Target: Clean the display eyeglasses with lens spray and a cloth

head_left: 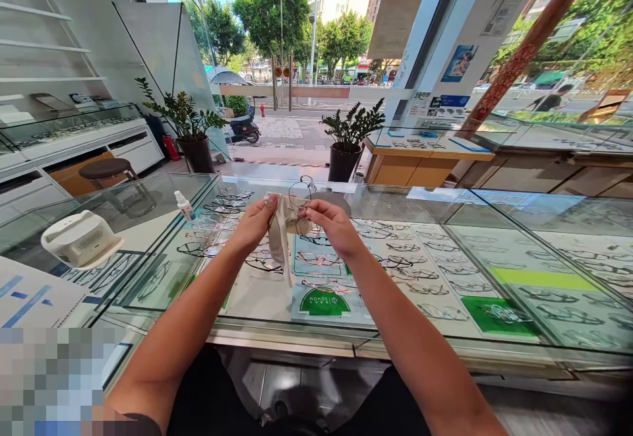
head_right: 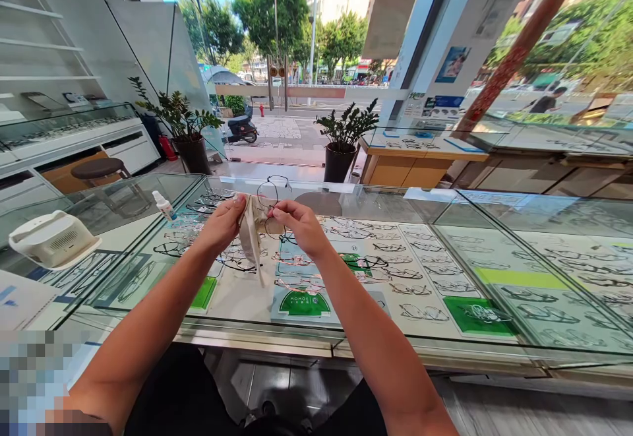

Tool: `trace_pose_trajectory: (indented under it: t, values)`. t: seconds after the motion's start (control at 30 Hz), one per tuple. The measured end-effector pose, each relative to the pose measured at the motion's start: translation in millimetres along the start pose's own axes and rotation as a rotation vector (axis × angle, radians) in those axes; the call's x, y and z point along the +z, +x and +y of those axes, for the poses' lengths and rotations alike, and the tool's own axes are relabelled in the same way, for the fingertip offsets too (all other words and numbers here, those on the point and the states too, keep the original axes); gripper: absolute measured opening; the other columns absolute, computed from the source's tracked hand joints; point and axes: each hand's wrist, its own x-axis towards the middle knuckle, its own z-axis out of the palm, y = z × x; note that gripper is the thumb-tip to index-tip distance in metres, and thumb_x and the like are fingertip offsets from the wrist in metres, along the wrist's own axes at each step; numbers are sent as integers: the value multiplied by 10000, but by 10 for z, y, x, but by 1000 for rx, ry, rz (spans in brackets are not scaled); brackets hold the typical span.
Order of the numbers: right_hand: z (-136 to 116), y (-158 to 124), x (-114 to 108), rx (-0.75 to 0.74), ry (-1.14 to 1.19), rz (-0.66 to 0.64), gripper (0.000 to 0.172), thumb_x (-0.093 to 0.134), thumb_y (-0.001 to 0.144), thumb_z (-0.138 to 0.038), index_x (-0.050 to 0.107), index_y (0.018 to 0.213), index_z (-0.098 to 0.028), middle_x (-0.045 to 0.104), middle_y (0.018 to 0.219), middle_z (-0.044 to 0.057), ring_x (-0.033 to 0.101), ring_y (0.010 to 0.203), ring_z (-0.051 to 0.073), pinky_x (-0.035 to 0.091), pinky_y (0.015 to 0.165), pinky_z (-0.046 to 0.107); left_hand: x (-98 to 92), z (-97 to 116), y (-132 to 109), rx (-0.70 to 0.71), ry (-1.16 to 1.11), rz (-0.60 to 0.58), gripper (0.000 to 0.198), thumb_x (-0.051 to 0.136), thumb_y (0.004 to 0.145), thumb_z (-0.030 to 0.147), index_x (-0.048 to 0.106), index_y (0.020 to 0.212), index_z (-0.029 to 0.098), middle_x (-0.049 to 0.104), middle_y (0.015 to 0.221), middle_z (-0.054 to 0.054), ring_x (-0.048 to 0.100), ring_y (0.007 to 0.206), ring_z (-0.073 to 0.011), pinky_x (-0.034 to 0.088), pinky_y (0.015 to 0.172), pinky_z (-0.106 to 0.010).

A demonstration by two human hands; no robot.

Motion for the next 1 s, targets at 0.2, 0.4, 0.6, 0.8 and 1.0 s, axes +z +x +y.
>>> trace_pose_trajectory:
  t: [0.2,0.4,0.6,0.8,1.0]
  values:
    - [-18,-25,61,34,-60,-79,384,852,867,-612,802,869,-231,756,954,33,628,982,216,486,957,383,51,4,-2,3,-48,11,716,853,817,764,844,1151,131,859,1019,-139,818,1036,-314,641,918,-397]
    - [-4,-40,76,81,-15,-76,375,874,849,-602,822,899,-233,779,971,39,646,943,208,494,932,375,3,-19,39,42,-75,70,794,807,852,787,796,1297,129,847,1097,-137,800,1028,-270,622,904,-354]
    - [27,-38,96,112,-2,-67,411,891,822,-632,817,885,-233,780,954,37,642,914,199,498,920,369,7,13,-2,-5,-52,11,919,761,871,820,704,1479,133,819,991,-74,763,927,-215,589,824,-299]
    - [58,-37,116,108,-44,-70,389,877,844,-605,827,897,-223,774,942,30,634,920,196,484,929,376,69,-30,-28,-36,-49,-28,851,789,873,785,751,1399,118,818,938,-84,768,943,-244,590,863,-341]
    - [115,-24,105,119,9,-6,394,925,788,-599,852,909,-231,809,996,46,668,977,214,491,963,385,118,-45,-16,-9,-68,23,689,904,798,707,830,1171,132,817,894,-80,759,854,-217,583,783,-300]
